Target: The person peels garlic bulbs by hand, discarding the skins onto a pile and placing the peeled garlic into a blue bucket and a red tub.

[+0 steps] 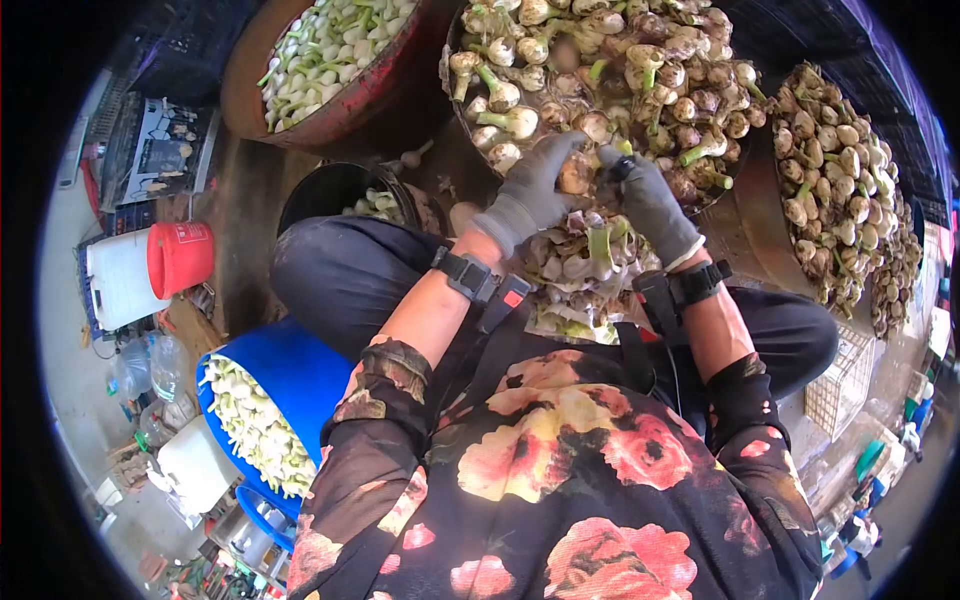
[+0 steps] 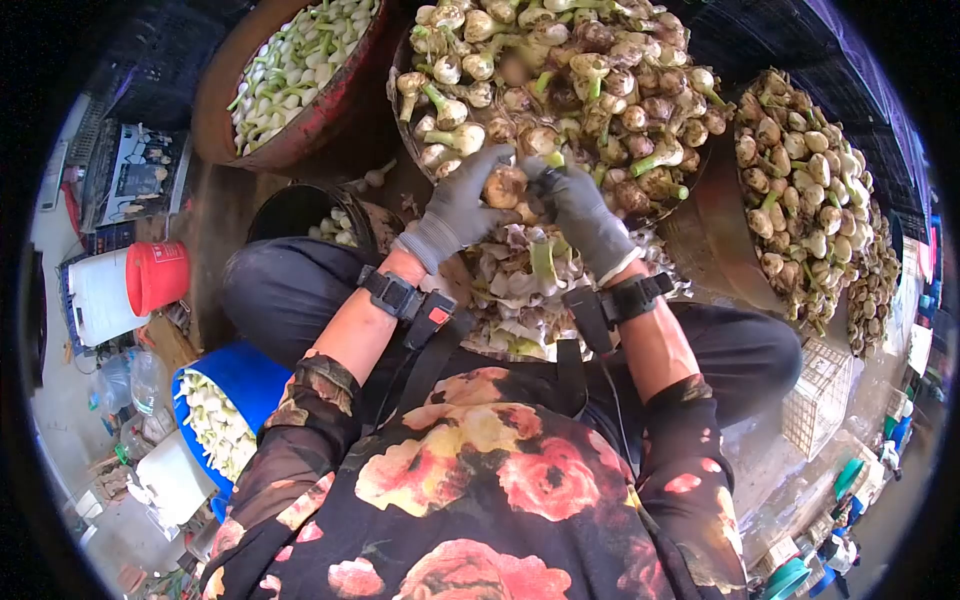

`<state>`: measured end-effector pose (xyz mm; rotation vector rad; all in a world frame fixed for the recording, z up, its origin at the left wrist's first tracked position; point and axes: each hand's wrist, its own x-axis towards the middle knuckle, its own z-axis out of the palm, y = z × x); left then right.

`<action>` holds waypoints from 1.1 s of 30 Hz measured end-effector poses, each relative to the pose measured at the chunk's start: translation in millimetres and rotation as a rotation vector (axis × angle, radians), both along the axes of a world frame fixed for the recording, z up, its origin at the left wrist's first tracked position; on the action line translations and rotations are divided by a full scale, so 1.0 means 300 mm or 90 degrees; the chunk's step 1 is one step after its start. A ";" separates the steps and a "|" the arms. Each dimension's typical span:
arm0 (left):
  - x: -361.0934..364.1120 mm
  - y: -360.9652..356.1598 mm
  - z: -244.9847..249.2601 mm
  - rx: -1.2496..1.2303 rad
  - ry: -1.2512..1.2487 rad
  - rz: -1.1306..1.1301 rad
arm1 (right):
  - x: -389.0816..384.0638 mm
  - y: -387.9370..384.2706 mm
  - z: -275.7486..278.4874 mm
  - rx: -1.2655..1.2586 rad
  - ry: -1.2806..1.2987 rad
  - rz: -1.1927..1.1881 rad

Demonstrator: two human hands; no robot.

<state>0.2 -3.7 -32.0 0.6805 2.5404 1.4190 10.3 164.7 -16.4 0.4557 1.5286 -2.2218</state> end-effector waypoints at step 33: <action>0.033 -0.042 0.030 0.623 -0.711 0.117 | 0.130 0.042 -0.003 0.285 0.436 0.114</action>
